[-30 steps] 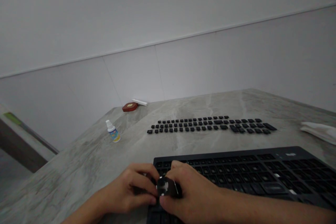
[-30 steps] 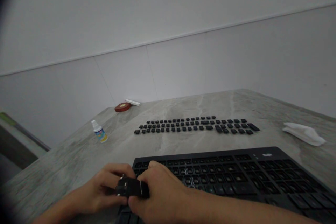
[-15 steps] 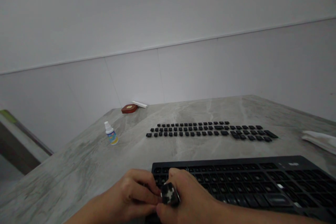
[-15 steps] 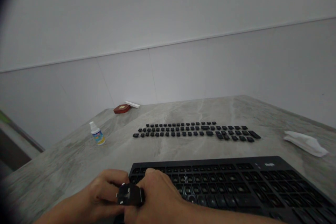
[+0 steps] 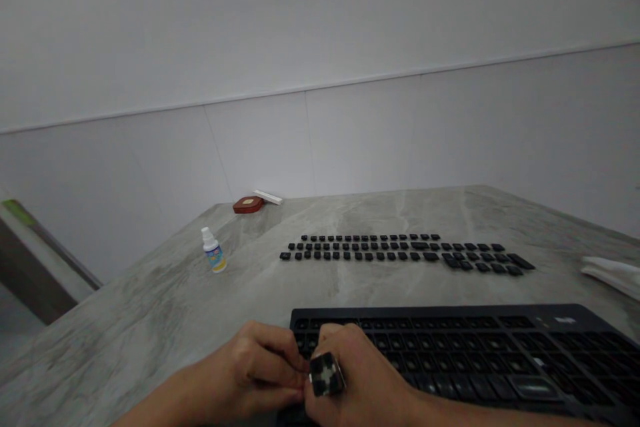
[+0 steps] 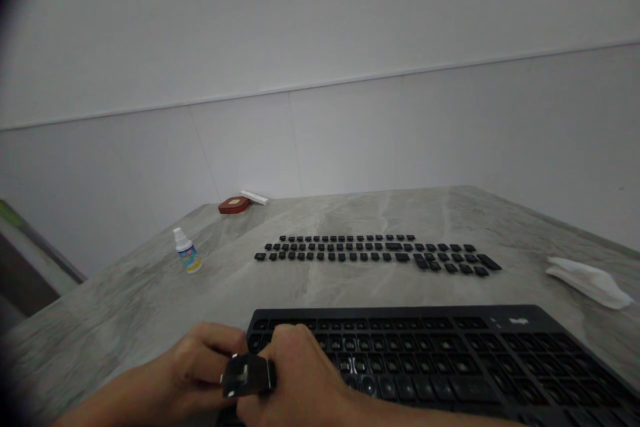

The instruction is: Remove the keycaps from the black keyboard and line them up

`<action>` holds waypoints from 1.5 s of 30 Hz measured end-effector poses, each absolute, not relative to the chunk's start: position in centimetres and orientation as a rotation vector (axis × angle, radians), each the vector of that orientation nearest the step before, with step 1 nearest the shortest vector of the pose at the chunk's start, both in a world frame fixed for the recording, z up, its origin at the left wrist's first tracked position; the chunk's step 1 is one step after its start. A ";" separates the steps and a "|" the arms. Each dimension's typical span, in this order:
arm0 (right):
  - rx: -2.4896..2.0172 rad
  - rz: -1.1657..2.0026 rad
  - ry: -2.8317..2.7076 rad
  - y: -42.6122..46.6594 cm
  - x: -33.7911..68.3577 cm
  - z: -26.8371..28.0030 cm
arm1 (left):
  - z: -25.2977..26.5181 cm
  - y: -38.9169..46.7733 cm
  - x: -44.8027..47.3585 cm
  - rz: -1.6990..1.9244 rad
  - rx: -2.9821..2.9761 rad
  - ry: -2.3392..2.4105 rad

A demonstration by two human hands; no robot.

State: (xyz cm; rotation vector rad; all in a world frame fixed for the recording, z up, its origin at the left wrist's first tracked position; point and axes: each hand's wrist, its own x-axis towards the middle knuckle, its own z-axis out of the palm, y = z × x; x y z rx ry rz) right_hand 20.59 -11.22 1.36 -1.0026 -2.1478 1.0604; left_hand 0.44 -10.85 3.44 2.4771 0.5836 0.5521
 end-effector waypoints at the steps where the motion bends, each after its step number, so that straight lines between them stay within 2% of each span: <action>1: -0.996 1.080 -2.132 -11.2 20.6 1.4 | 3.4 -10.8 0.5 0.555 2.467 0.578; 13: -0.929 1.241 -1.948 -11.5 21.4 2.2 | 2.9 -10.5 0.6 0.567 2.429 0.583; 19: -0.981 1.298 -1.690 -11.4 21.5 2.0 | 2.3 -10.1 0.2 0.738 2.290 0.667; 27: -1.082 1.307 -1.477 -10.5 22.2 2.4 | 1.1 -9.2 -0.1 0.868 1.587 0.897; 34: -1.128 1.316 -1.511 -10.6 22.3 2.3 | 1.6 -7.5 -1.1 0.970 1.664 1.178; 39: -1.191 1.286 -1.517 -10.8 22.2 2.5 | 1.1 -6.0 -2.6 0.910 2.033 1.534; 45: -1.158 1.301 -1.569 -11.0 22.1 3.1 | 0.6 -4.3 -3.3 0.897 2.263 1.647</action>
